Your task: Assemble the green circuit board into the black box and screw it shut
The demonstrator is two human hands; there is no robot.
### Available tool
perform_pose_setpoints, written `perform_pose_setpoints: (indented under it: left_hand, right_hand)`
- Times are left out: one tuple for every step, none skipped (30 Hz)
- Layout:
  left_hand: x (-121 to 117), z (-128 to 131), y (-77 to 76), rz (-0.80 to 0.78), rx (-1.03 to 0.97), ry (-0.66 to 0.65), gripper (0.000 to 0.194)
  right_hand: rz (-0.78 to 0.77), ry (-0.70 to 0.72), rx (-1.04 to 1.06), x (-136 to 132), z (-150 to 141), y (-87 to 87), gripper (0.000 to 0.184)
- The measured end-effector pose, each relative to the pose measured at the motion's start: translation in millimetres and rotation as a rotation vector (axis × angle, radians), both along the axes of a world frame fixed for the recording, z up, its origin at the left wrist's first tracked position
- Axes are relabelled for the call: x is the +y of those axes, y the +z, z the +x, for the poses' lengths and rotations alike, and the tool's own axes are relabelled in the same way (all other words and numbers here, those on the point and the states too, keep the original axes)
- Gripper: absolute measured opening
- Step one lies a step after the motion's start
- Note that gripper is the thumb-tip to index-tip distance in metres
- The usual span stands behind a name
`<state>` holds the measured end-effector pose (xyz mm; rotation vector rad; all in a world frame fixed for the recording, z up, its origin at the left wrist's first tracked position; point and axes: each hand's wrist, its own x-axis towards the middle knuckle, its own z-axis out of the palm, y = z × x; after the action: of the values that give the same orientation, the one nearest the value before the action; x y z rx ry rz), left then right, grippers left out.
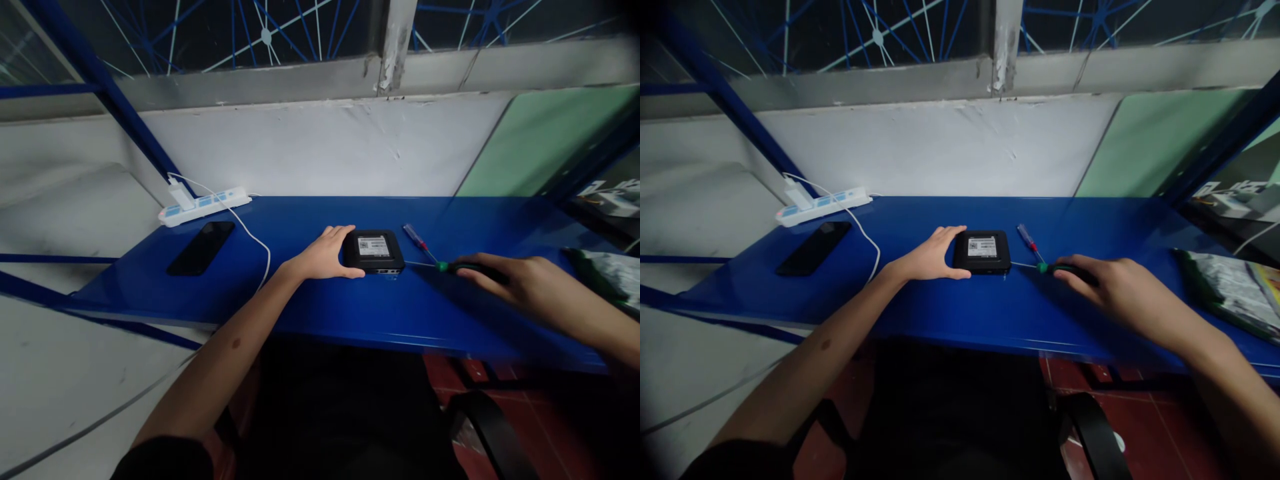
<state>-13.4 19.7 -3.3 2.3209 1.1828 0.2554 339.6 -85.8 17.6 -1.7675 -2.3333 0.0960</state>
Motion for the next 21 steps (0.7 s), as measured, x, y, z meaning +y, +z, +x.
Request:
perform_pose_setpoints:
  left_hand:
    - [0, 0, 0.0, -0.003, 0.004, 0.004, 0.122]
    - [0, 0, 0.1, -0.009, 0.009, 0.008, 0.123]
    - [0, 0, 0.1, -0.015, 0.014, 0.01, 0.124]
    - [0, 0, 0.1, -0.022, 0.018, 0.011, 0.124]
    - [0, 0, 0.1, -0.027, 0.021, 0.009, 0.125]
    - [0, 0, 0.1, -0.03, 0.021, 0.008, 0.125]
    - [0, 0, 0.1, -0.032, 0.019, 0.007, 0.125]
    - [0, 0, 0.0, -0.032, 0.014, 0.006, 0.125]
    - [0, 0, -0.2, -0.032, 0.006, 0.004, 0.126]
    - [0, 0, -0.4, -0.03, -0.006, 0.002, 0.125]
    - [0, 0, -0.6, -0.028, -0.02, 0.0, 0.125]
    - [0, 0, -0.8, -0.028, -0.033, -0.003, 0.124]
    - [0, 0, -0.9, -0.028, -0.044, -0.004, 0.124]
    - [0, 0, -0.8, -0.028, -0.054, -0.005, 0.123]
    - [0, 0, -0.5, -0.03, -0.06, -0.005, 0.123]
    - [0, 0, -0.1, -0.033, -0.061, -0.005, 0.123]
    - [-1, 0, 0.4, -0.037, -0.059, -0.002, 0.123]
    - [-1, 0, 0.9, -0.04, -0.057, 0.002, 0.124]
    - [-1, 0, 1.3, -0.043, -0.053, 0.004, 0.124]
    - [-1, 0, 1.6, -0.045, -0.048, 0.007, 0.124]
    - [-1, 0, 1.6, -0.045, -0.045, 0.009, 0.124]
  right_hand:
    - [-0.001, 0.019, -0.012, 2, 1, 2.2, 0.055]
    - [-0.004, 0.035, -0.022, 4, 1, 4.4, 0.055]
    - [-0.012, 0.052, -0.029, 6, 2, 6.5, 0.054]
    - [-0.021, 0.066, -0.034, 8, 3, 8.4, 0.054]
    - [-0.028, 0.074, -0.038, 10, 3, 10.1, 0.054]
    - [-0.035, 0.079, -0.043, 11, 4, 11.6, 0.053]
    - [-0.042, 0.083, -0.046, 13, 4, 13.1, 0.053]
    - [-0.049, 0.088, -0.047, 14, 4, 14.5, 0.052]
    - [-0.058, 0.096, -0.048, 15, 4, 15.9, 0.051]
    - [-0.067, 0.104, -0.048, 16, 3, 17.4, 0.05]
    - [-0.076, 0.114, -0.048, 17, 3, 18.9, 0.05]
    - [-0.079, 0.119, -0.046, 18, 2, 20.5, 0.05]
    - [-0.08, 0.121, -0.047, 19, 1, 22.0, 0.049]
    - [-0.077, 0.117, -0.049, 20, 1, 23.5, 0.048]
    - [-0.073, 0.111, -0.054, 21, 1, 24.9, 0.048]
    - [-0.071, 0.105, -0.057, 21, 1, 26.1, 0.047]
    - [-0.076, 0.103, -0.061, 22, 1, 27.2, 0.047]
    - [-0.086, 0.103, -0.064, 23, 1, 28.2, 0.047]
    - [-0.097, 0.103, -0.066, 24, 1, 29.0, 0.046]
    - [-0.111, 0.102, -0.068, 25, 2, 29.6, 0.046]
    - [-0.124, 0.102, -0.072, 26, 2, 30.2, 0.046]
